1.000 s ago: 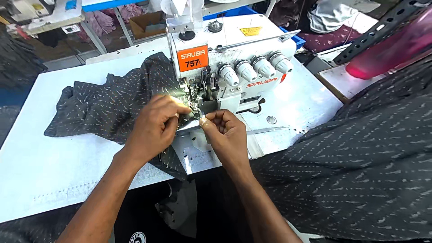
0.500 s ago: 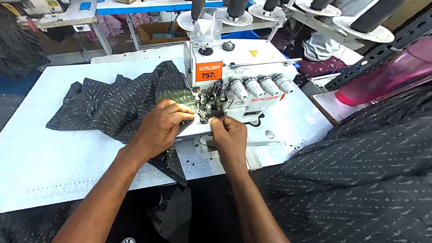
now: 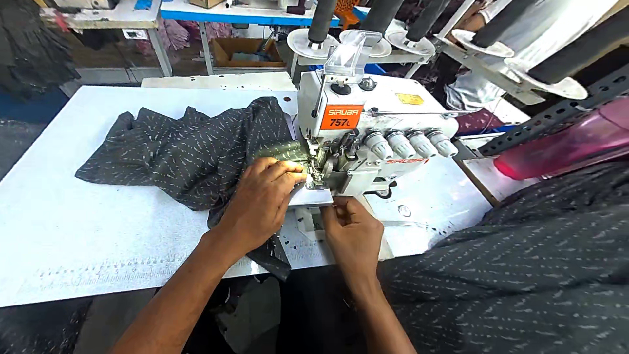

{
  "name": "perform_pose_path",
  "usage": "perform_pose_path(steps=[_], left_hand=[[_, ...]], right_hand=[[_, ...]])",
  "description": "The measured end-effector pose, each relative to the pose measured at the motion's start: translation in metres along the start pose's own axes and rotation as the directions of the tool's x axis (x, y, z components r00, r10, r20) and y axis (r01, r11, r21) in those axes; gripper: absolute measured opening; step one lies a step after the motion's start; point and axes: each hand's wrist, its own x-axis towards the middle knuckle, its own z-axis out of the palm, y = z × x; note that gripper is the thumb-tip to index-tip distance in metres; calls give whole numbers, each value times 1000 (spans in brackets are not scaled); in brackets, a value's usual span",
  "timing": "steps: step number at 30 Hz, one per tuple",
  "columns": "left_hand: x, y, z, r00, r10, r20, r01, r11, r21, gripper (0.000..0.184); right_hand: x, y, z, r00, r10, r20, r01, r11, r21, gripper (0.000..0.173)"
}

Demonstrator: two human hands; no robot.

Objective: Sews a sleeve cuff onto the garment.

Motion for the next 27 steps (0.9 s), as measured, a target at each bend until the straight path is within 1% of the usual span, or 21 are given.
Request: perform_pose_path(steps=[2, 3, 4, 5, 6, 8, 9, 10, 11, 13, 14, 15, 17, 19, 21, 24, 26, 27], left_hand=[[0, 2, 0, 1000, -9, 9, 9, 999, 39, 39], [-1, 3, 0, 1000, -13, 7, 12, 997, 70, 39], [-1, 4, -1, 1000, -21, 3, 20, 995, 102, 40], [-2, 6, -1, 1000, -28, -2, 28, 991, 133, 42], [-3, 8, -1, 1000, -28, -6, 29, 988, 154, 45], [-4, 10, -3, 999, 7, -38, -1, 987, 163, 49], [-1, 9, -6, 996, 45, -73, -34, 987, 156, 48], [3, 6, -9, 992, 83, -92, -69, 987, 143, 47], [9, 1, -13, 991, 109, -75, -98, 987, 130, 49], [20, -11, -21, 992, 110, 67, -119, 983, 140, 60], [22, -14, -23, 985, 86, 147, -113, 975, 192, 69], [22, -13, -24, 979, 53, 196, -105, 959, 264, 80], [17, -1, -24, 970, -36, 239, -56, 928, 369, 96], [9, 13, -23, 966, -117, 232, 14, 915, 404, 104], [4, 23, -22, 966, -151, 210, 52, 910, 412, 105], [0, 30, -23, 960, -185, 211, 81, 902, 424, 99], [0, 33, -24, 954, -197, 227, 81, 896, 437, 88], [-1, 35, -25, 955, -192, 227, 73, 892, 445, 78]], right_hand=[[-7, 5, 1, 997, -80, -14, 77, 987, -139, 25], [-9, 8, 2, 994, -105, -14, 101, 982, -161, 28], [-12, 9, 3, 994, -113, -8, 110, 982, -154, 25], [-15, 10, 3, 995, -104, 5, 103, 985, -135, 17], [-19, 11, 3, 995, -97, 13, 98, 989, -111, 16], [-24, 13, 4, 991, -129, -25, 126, 989, -73, 22], [-25, 13, 5, 987, -153, -53, 149, 987, -61, 31], [-27, 14, 6, 984, -163, -66, 159, 986, -53, 36], [-28, 15, 7, 984, -164, -68, 161, 986, -44, 36], [-30, 15, 7, 986, -155, -61, 155, 988, -12, 25], [-30, 15, 6, 987, -151, -57, 152, 988, 17, 18], [-30, 15, 5, 987, -148, -58, 151, 987, 50, 14], [-30, 16, 4, 987, -144, -67, 150, 984, 94, 12], [-30, 16, 4, 988, -139, -66, 146, 983, 116, 11], [-29, 16, 4, 989, -135, -64, 142, 980, 137, 11], [-30, 15, 4, 989, -126, -72, 136, 978, 157, 11], [-32, 15, 2, 980, -170, -107, 185, 972, 146, 13], [-33, 14, -1, 967, -220, -126, 234, 965, 115, 17]])
